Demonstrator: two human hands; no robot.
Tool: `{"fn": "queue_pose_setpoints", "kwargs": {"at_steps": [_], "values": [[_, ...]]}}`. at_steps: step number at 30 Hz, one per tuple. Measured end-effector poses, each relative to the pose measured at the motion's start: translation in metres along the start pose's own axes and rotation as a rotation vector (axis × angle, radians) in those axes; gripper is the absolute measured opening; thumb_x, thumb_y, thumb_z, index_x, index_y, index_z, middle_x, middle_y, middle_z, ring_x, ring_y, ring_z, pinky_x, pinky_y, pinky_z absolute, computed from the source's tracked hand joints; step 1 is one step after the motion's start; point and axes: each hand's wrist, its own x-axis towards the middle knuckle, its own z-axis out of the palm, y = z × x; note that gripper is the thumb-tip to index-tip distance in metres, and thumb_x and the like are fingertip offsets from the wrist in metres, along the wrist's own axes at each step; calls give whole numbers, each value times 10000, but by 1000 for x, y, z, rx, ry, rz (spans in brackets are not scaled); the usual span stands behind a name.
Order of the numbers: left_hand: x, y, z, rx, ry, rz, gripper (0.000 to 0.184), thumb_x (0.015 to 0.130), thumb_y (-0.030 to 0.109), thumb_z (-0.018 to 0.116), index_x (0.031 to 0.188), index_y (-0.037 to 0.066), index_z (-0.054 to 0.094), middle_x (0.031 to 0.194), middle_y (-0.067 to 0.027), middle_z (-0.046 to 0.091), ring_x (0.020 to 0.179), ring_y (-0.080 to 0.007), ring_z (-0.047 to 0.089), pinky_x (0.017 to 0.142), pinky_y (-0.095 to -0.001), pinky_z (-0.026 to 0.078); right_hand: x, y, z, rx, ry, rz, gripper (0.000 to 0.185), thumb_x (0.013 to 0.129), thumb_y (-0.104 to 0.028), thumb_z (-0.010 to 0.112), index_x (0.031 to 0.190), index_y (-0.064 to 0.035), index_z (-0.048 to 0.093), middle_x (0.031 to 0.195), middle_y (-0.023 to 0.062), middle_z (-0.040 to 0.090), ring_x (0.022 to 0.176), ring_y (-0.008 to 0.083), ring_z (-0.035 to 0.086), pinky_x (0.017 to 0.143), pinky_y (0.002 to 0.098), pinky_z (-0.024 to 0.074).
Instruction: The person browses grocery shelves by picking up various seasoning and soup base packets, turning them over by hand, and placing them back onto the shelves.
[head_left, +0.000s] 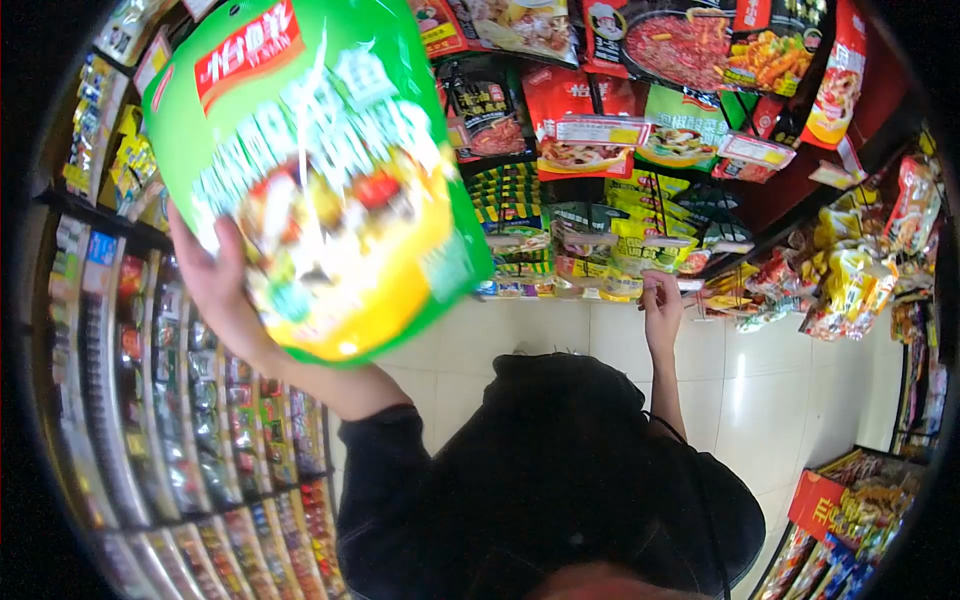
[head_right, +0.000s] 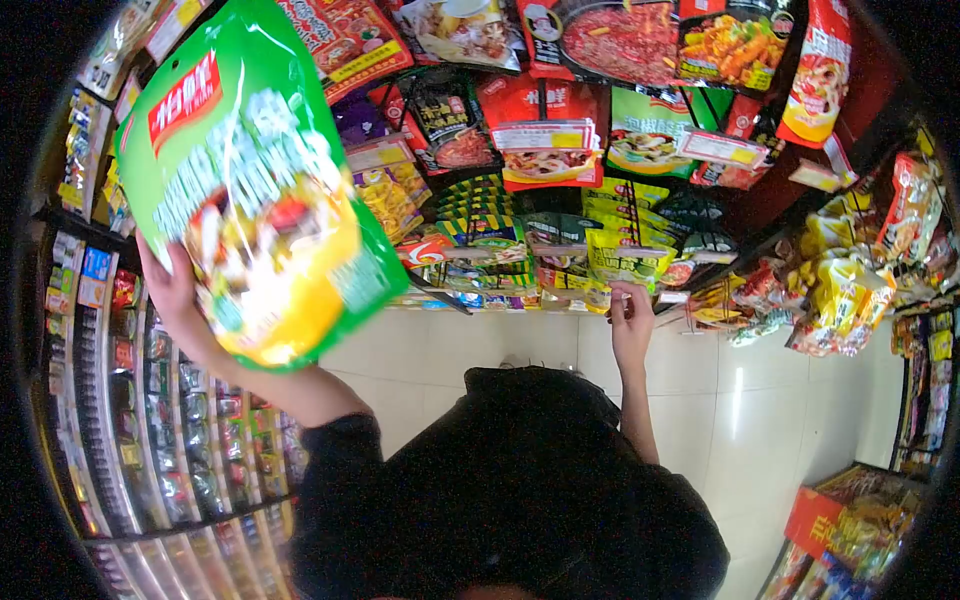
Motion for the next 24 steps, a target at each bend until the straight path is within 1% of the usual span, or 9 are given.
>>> {"fn": "queue_pose_setpoints", "kwargs": {"at_steps": [5, 6, 8, 10, 13, 16, 19, 21, 24], "values": [[-134, -13, 42, -410, -32, -76, 771, 847, 133, 771, 1470, -43, 351, 1326, -188, 569, 1129, -256, 619, 932, -383, 522, 9, -54, -12, 379, -143, 23, 249, 1020, -247, 596, 1163, -47, 633, 1106, 57, 621, 931, 140, 628, 755, 271, 530], [-161, -17, 61, -510, -84, -208, 788, 838, 128, 778, 1485, -19, 351, 1343, -159, 553, 1165, -233, 585, 951, -366, 488, 11, -74, -21, 570, -227, 46, 441, 1013, -382, 574, 1307, -53, 553, 1257, 102, 591, 1154, 203, 591, 919, 352, 525], [-205, -32, 104, -594, -276, -402, 714, 872, 132, 750, 1465, 7, 373, 1327, -117, 546, 1193, -193, 544, 990, -349, 440, 16, -116, -35, 680, -382, -52, 915, 919, -681, 568, 1512, -22, 341, 1425, 175, 497, 1313, 297, 507, 1055, 462, 443], [-235, -43, 155, -619, -521, -558, 612, 926, 144, 708, 1424, 6, 381, 1300, -107, 549, 1195, -185, 532, 1026, -363, 420, 19, -134, -49, 651, -484, -104, 1147, 835, -787, 583, 1586, -17, 187, 1593, 186, 321, 1449, 329, 368, 1167, 456, 315], [-276, -62, 219, -727, -627, -676, 718, 931, 168, 721, 1473, 12, 277, 1353, -129, 512, 1247, -206, 503, 1062, -387, 406, 40, -154, -59, 396, -405, -65, 761, 891, -122, 773, 1522, -5, 364, 1488, 93, 465, 1326, 151, 474, 1114, 315, 370], [-271, -74, 266, -675, -742, -455, 772, 931, 188, 729, 1498, 28, 232, 1384, -150, 495, 1297, -222, 481, 1082, -402, 408, 64, -114, -60, 318, -96, 80, 318, 943, -113, 729, 1221, 3, 624, 1049, 20, 705, 953, 101, 635, 864, 270, 498], [-215, -92, 306, -502, -832, -173, 796, 937, 204, 728, 1522, 56, 208, 1426, -166, 466, 1332, -232, 466, 1101, -406, 415, 90, -109, -83, 206, -122, -49, 286, 934, -122, 734, 1164, 25, 649, 990, 52, 730, 892, 107, 648, 828, 286, 517], [-161, -80, 336, -761, -901, -314, 800, 870, 260, 805, 1502, 64, 355, 1419, -142, 507, 1301, -235, 518, 1083, -360, 414, 108, -117, -87, -97, -99, -236, 283, 911, -138, 748, 1133, 17, 667, 953, 113, 747, 831, 133, 674, 785, 306, 533], [-113, -43, 366, -554, -1104, -195, 478, 904, 161, 758, 1330, 34, 583, 1250, -97, 660, 1156, -155, 620, 1006, -330, 484, 131, -128, -88, -171, -6, -309, 267, 898, -165, 754, 1118, -26, 697, 926, 154, 742, 831, 187, 724, 766, 324, 545]]}}
